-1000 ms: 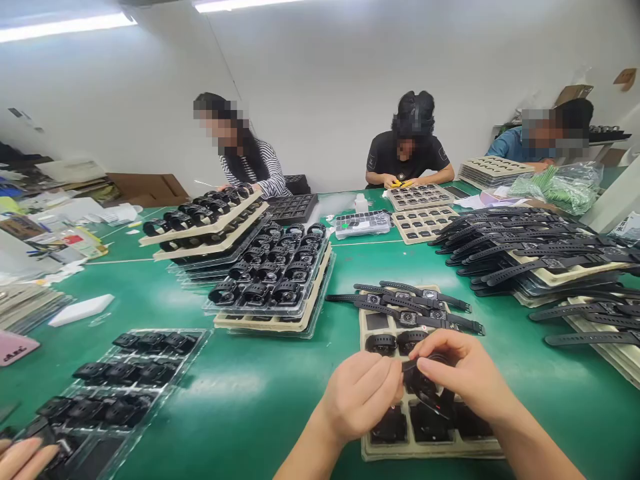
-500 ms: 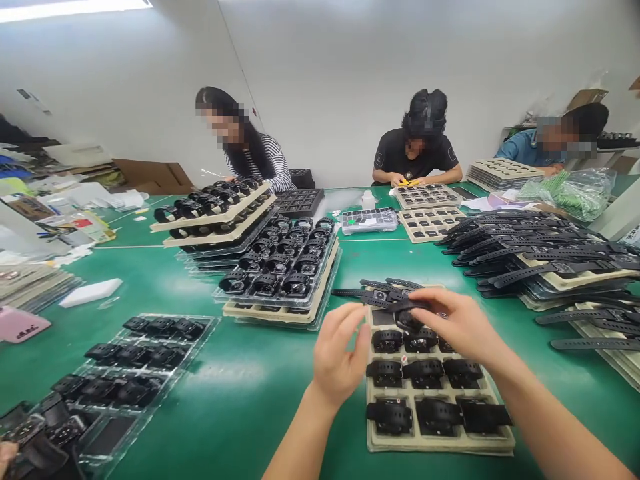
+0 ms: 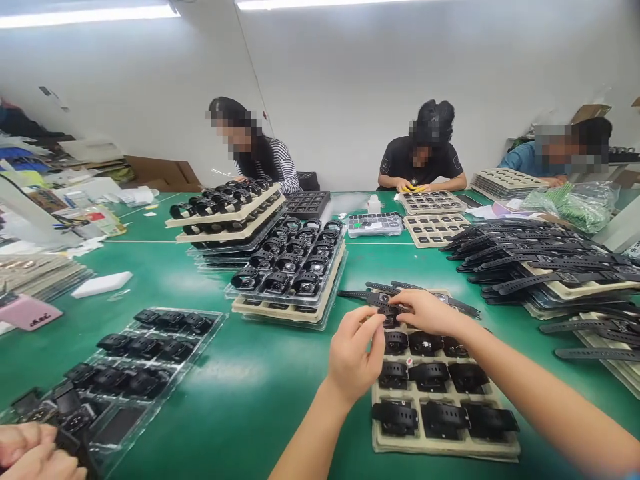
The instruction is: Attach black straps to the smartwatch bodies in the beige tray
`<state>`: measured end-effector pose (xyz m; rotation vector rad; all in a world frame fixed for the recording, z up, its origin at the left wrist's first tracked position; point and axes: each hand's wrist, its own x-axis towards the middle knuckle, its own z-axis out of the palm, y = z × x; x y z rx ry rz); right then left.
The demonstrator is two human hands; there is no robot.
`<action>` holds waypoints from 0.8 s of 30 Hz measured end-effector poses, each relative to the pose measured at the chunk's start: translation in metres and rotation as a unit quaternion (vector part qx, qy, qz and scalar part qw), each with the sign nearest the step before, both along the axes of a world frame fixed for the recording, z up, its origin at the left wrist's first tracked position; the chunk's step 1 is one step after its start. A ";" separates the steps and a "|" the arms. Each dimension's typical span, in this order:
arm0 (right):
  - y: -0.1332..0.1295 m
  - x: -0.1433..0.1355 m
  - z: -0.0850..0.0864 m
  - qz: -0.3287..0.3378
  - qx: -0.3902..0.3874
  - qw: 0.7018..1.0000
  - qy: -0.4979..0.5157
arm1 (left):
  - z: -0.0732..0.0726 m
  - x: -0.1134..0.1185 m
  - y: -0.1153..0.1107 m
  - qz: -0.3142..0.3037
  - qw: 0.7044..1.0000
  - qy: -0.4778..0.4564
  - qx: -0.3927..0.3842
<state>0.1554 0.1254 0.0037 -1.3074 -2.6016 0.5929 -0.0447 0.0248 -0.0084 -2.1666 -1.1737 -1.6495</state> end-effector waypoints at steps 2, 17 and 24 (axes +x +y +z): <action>0.001 0.012 0.002 -0.031 -0.008 0.998 -0.056 | 0.000 0.000 0.000 0.004 1.000 0.001 0.001; -0.005 0.052 0.025 -0.124 0.045 0.986 -0.101 | -0.006 -0.001 0.008 0.009 0.999 0.004 -0.034; -0.019 0.061 0.072 -0.118 0.140 0.983 0.024 | 0.005 0.000 0.006 0.023 0.999 0.006 -0.042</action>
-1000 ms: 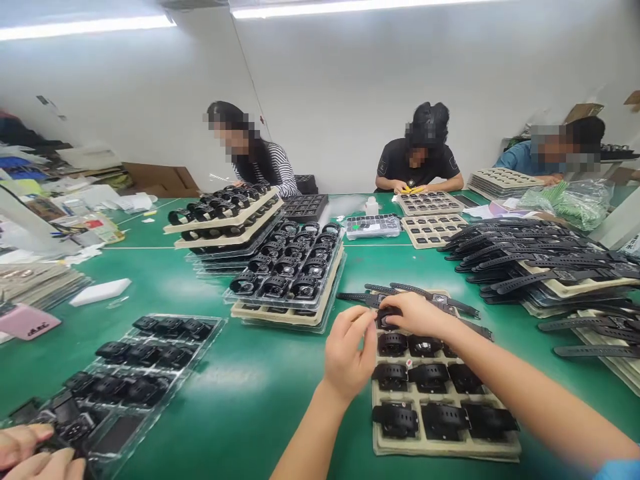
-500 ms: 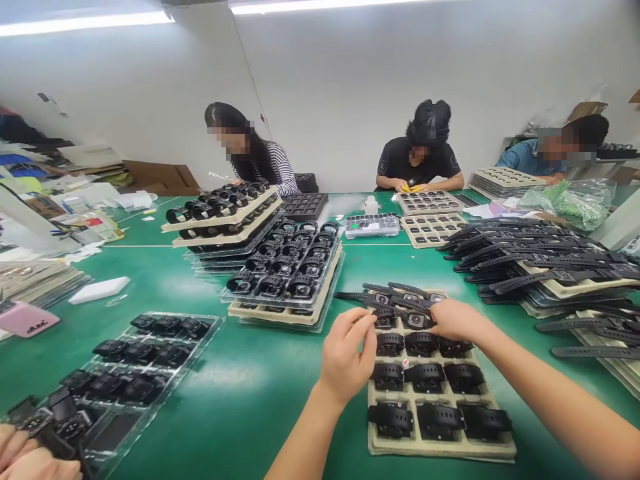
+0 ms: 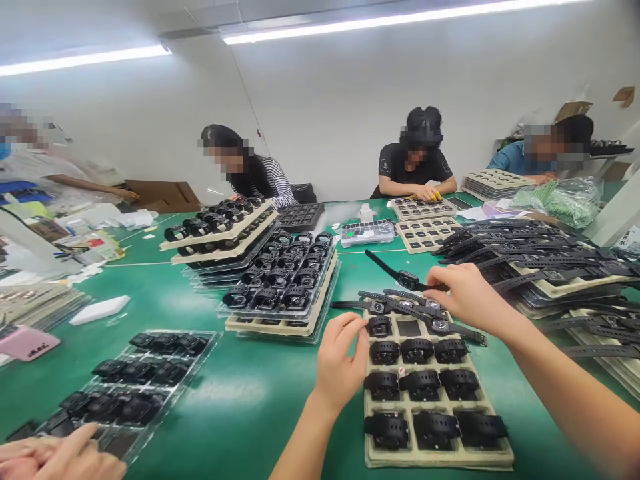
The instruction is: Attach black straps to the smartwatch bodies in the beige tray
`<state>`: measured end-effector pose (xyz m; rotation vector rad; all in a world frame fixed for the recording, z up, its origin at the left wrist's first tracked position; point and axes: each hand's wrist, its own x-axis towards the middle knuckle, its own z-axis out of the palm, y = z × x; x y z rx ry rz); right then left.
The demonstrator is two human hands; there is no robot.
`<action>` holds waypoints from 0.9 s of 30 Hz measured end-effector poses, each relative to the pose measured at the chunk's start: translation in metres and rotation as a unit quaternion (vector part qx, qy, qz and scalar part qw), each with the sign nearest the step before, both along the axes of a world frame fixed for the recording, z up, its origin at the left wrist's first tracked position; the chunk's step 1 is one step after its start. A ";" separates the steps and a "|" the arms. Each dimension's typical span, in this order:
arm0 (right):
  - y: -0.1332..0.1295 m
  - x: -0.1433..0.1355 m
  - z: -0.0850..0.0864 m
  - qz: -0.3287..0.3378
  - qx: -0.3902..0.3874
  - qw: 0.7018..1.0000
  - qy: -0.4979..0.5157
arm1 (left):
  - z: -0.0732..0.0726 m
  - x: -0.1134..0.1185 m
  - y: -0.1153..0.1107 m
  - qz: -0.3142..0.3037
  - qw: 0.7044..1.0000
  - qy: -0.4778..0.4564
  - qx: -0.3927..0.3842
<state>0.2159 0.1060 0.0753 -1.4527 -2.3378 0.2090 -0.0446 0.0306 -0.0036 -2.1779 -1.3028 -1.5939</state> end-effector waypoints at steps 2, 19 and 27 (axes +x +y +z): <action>-0.009 0.002 0.010 0.014 -0.019 0.998 0.061 | 0.009 0.001 -0.003 0.014 1.000 0.002 0.006; -0.058 -0.008 0.015 0.207 -0.290 0.893 0.276 | 0.058 0.017 -0.008 -0.327 0.842 -0.101 -0.417; -0.089 -0.047 -0.049 0.033 -0.145 0.871 0.467 | 0.037 0.032 -0.008 -0.342 0.649 -0.507 -0.453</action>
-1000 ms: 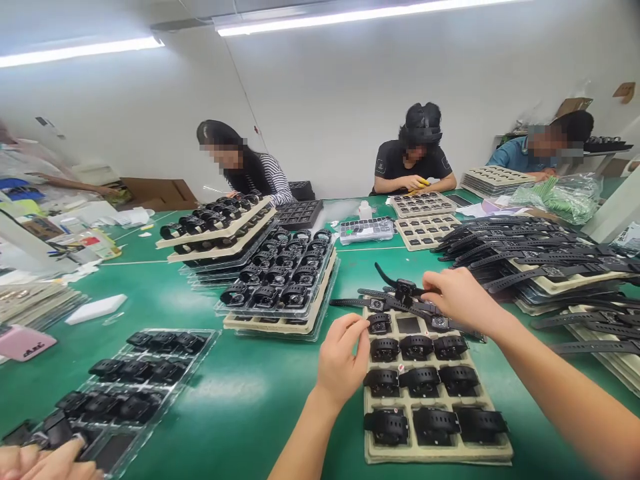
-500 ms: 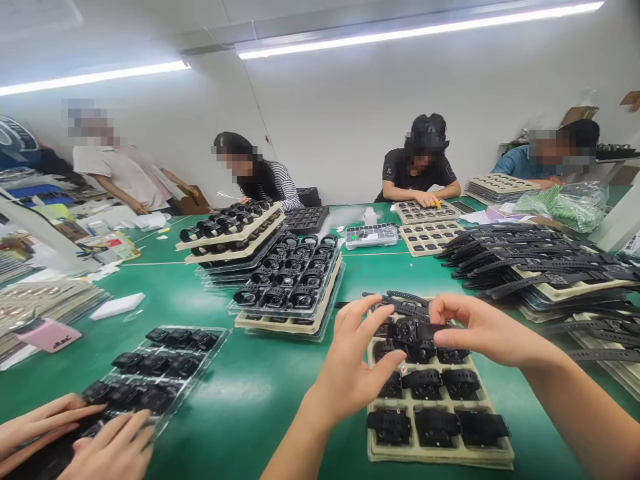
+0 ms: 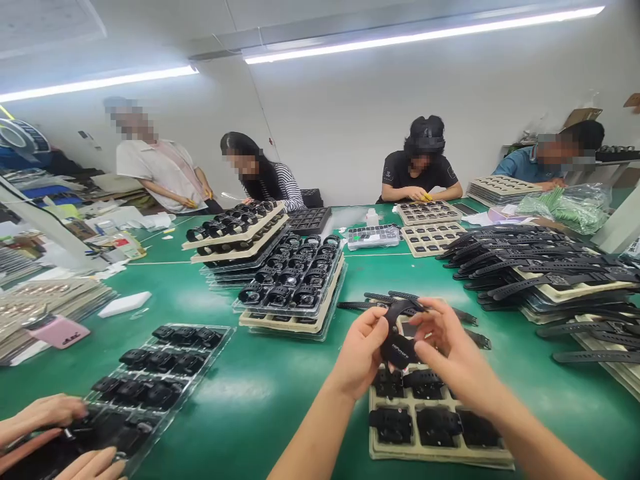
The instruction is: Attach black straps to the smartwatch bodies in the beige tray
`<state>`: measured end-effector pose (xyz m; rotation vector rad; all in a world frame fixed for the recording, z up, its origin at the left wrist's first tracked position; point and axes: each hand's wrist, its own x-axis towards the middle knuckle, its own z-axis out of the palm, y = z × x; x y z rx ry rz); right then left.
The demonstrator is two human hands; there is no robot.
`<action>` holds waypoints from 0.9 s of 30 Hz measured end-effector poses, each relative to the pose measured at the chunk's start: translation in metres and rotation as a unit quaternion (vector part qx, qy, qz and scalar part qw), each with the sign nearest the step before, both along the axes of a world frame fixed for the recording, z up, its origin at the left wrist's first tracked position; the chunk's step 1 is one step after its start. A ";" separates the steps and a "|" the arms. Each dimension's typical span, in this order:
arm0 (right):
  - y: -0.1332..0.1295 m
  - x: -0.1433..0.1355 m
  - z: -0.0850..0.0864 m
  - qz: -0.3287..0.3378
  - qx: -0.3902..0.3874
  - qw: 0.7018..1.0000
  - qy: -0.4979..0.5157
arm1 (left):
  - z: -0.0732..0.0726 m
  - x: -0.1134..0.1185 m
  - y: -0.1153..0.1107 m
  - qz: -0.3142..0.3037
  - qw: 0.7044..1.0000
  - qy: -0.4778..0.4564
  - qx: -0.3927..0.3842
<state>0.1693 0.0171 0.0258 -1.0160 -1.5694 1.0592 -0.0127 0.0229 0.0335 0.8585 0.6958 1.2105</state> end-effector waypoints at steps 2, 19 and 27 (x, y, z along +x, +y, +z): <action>-0.011 -0.013 -0.017 0.007 -0.014 0.996 0.091 | -0.002 0.003 -0.002 0.003 0.999 -0.047 -0.016; -0.001 -0.022 -0.010 0.006 -0.036 0.989 0.141 | -0.015 -0.003 -0.009 -0.040 0.959 -0.258 -0.109; -0.005 -0.014 -0.024 0.020 -0.048 0.990 0.132 | -0.012 -0.002 -0.016 -0.083 0.960 -0.249 -0.098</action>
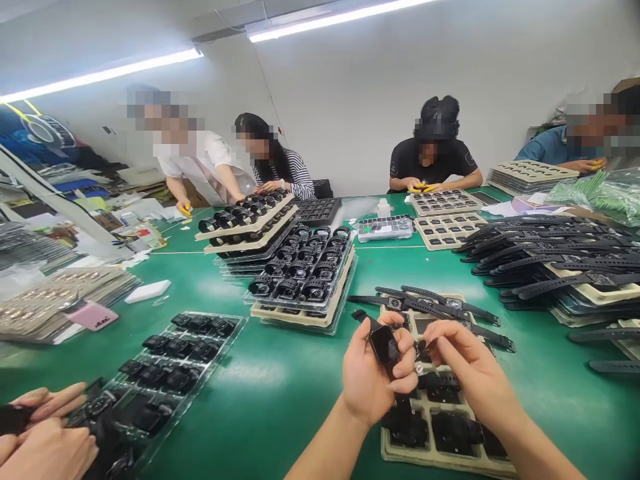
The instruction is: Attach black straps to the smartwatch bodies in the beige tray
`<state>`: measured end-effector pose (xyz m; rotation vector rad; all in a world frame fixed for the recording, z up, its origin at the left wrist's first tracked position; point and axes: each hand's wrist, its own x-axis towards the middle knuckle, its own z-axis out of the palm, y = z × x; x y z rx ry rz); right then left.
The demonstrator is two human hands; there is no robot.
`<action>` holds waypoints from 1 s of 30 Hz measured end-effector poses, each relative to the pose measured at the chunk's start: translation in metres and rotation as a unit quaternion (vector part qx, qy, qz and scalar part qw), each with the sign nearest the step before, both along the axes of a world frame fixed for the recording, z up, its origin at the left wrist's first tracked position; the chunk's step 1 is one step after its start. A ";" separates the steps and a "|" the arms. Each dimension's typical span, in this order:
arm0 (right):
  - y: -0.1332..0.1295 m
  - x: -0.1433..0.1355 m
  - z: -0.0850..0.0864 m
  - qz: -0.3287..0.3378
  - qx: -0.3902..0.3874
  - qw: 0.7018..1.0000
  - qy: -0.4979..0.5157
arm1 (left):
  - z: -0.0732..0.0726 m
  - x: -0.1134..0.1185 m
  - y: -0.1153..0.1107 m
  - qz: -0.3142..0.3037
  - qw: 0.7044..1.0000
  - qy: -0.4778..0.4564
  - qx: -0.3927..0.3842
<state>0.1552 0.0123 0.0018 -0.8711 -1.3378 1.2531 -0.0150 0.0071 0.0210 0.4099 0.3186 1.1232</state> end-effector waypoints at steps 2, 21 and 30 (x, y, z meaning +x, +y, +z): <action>0.000 0.002 -0.004 0.003 -0.040 0.999 0.030 | 0.000 0.001 -0.001 -0.007 1.000 0.005 0.004; -0.005 0.000 0.001 -0.089 0.085 0.982 -0.146 | 0.000 0.013 -0.018 0.137 0.932 0.335 0.033; -0.004 0.005 0.008 -0.088 0.088 0.981 -0.146 | -0.002 0.020 -0.022 0.169 0.926 0.336 0.025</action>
